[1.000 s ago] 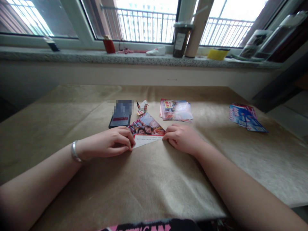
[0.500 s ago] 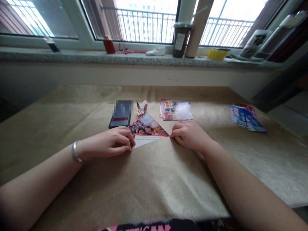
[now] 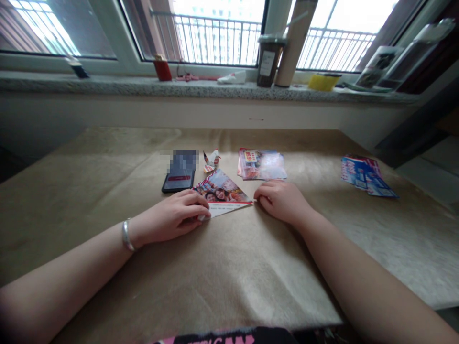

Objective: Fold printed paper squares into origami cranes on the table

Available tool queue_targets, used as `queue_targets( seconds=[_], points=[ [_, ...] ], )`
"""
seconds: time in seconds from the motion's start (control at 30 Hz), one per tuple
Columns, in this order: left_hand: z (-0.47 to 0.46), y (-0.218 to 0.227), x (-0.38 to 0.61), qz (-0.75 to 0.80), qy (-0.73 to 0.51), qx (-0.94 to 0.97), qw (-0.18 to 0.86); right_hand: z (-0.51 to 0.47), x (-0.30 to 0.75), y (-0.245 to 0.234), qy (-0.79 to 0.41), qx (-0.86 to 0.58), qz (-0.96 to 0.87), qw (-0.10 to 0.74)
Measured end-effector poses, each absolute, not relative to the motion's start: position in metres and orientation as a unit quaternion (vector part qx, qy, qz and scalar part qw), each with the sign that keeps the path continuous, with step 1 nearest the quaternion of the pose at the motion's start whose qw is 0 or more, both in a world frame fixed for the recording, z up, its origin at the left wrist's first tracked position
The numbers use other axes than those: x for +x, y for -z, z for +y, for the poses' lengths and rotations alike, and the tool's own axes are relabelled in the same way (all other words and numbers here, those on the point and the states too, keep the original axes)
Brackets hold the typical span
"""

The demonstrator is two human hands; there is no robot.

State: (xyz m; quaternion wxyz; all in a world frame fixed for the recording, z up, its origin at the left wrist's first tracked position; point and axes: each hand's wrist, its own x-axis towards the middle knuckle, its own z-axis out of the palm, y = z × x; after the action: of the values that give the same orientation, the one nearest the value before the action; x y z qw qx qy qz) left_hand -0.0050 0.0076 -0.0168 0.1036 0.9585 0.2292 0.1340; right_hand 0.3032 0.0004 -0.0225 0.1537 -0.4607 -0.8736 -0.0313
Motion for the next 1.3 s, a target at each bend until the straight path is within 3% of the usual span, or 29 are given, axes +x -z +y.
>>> queue_targets(
  seconds=[0.17, 0.43, 0.83, 1.1, 1.3],
  points=[
    [0.007, 0.017, -0.001, 0.192, -0.14, 0.968, 0.084, -0.003, 0.293, 0.023, 0.022, -0.492, -0.848, 0.196],
    [0.002, 0.018, 0.004, 0.171, -0.146, 0.967, 0.124, -0.006, 0.274, 0.02, -0.041, -0.417, -0.875, 0.244],
    [0.001, 0.015, 0.007, 0.118, -0.167, 0.955, 0.215, -0.002, 0.268, 0.036, -0.09, -0.477, -0.826, 0.285],
    [0.006, 0.015, 0.004, 0.14, -0.171, 0.968, 0.12, 0.001, 0.272, 0.035, -0.103, -0.485, -0.81, 0.314],
    [0.007, 0.014, 0.001, 0.142, -0.164, 0.97, 0.106, 0.003, 0.275, 0.038, -0.108, -0.488, -0.802, 0.328]
  ],
)
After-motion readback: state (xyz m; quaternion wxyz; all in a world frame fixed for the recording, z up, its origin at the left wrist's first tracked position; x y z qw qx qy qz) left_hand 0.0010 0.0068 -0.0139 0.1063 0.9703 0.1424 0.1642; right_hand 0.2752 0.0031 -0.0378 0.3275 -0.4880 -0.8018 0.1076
